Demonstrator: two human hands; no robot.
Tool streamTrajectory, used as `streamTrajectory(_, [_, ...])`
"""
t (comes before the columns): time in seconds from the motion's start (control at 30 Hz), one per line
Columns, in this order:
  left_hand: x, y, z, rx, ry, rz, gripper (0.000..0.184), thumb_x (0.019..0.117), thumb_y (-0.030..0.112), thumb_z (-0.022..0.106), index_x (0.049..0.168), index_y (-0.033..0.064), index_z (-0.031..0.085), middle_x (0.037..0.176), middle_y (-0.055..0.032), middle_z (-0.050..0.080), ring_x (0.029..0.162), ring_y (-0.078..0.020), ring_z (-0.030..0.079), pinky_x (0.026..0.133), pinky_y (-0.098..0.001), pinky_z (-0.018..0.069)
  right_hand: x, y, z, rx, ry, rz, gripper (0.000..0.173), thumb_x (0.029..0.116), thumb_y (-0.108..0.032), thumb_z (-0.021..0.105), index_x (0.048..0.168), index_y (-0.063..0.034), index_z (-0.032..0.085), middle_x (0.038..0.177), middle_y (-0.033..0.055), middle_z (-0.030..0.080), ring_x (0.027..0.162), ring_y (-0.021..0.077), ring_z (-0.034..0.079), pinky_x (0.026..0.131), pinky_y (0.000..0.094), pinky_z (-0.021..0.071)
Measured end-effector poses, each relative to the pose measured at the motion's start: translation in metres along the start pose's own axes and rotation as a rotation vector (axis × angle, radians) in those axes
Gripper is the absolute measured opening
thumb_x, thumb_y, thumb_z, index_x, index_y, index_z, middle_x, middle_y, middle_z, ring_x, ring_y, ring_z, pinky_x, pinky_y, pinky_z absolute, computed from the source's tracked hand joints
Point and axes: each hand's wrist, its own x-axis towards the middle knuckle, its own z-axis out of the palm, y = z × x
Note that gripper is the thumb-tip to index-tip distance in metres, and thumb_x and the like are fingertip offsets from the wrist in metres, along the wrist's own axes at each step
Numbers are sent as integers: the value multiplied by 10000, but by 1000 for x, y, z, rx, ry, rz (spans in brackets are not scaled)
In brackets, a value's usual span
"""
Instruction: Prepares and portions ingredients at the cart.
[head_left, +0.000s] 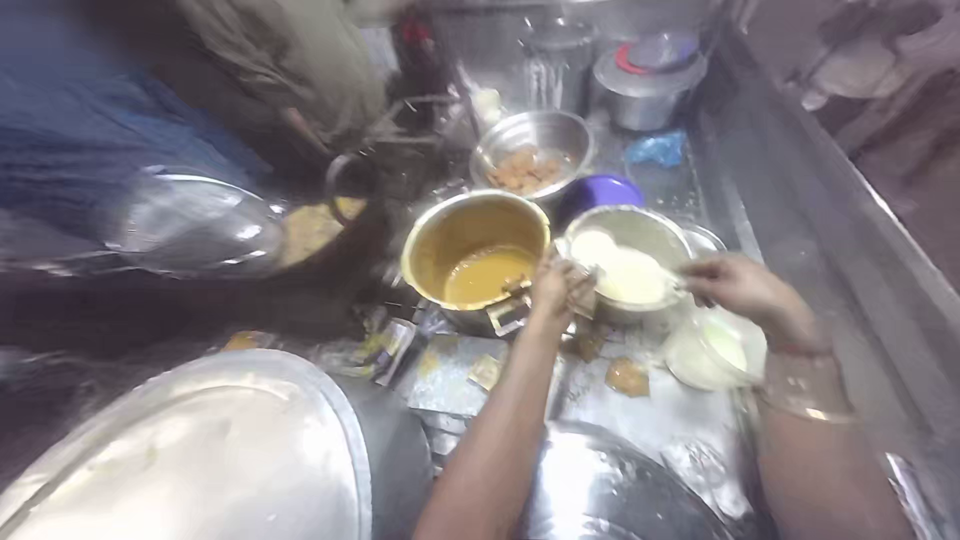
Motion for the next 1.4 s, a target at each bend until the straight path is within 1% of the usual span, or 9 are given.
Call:
streamTrajectory(0.13, [-5,13,4,46,-14,8,504,1060,86,457,1549,152,356,1010,-149,623,732,-225,655,658,-379,586,-16,-5,16,-319,99,-127,250,966,-152,704,1205,-193,765,1055,142,752,947,355,710,877,636,532])
streamTrajectory(0.27, [-15,16,1,40,-32,-17,509,1035,47,461,1531,149,408,934,-145,623,668,-216,643,622,-363,582,-12,28,17,-61,392,-96,226,949,-85,729,1168,-122,772,1029,177,754,839,340,727,797,601,571])
streamTrajectory(0.5, [-50,22,-8,158,-64,-38,485,1035,53,458,1508,159,462,1078,-176,625,714,-239,662,631,-387,592,48,41,35,-473,36,260,248,944,-144,690,1129,18,722,1206,300,668,1169,484,626,969,681,481])
streamTrajectory(0.67, [-96,39,-21,311,-138,74,428,1058,86,451,1485,115,464,853,-85,607,539,-122,555,491,-274,510,39,5,42,-490,-12,221,358,954,-192,696,1185,79,665,1241,346,629,1197,525,591,972,713,450])
streamTrajectory(0.77, [-138,40,-47,377,-213,125,428,1044,96,404,1464,152,468,803,-23,634,547,-81,567,487,-251,511,-22,15,53,-287,105,64,368,970,-259,695,1199,30,690,1145,343,664,1117,545,621,932,763,445])
streamTrajectory(0.9, [-198,64,-80,302,-338,159,437,1048,111,367,1458,176,504,1110,-50,678,792,-132,672,666,-316,596,-154,-9,87,61,189,-116,305,1035,-250,624,1272,-69,686,1188,157,720,1085,311,700,971,566,535])
streamTrajectory(1.07, [-296,80,-121,308,-421,185,435,1048,96,355,1435,134,551,1183,-18,691,869,-77,694,709,-261,605,-305,-25,159,431,194,-205,383,955,-210,681,1312,-74,663,1193,49,727,1043,115,708,906,326,606])
streamTrajectory(1.23, [-378,95,-175,249,-537,290,449,1034,79,275,1422,108,498,1194,14,665,918,-60,669,790,-240,586,-420,5,250,280,581,327,797,934,-385,756,1541,-27,385,1502,216,500,1336,311,553,1092,476,487])
streamTrajectory(1.4, [-442,110,-245,168,-529,315,416,1031,82,311,1365,127,555,1085,44,686,815,-23,669,696,-190,585,-492,-3,389,-227,686,-47,944,849,-745,581,1473,-37,535,1564,275,426,1500,481,305,1231,647,231])
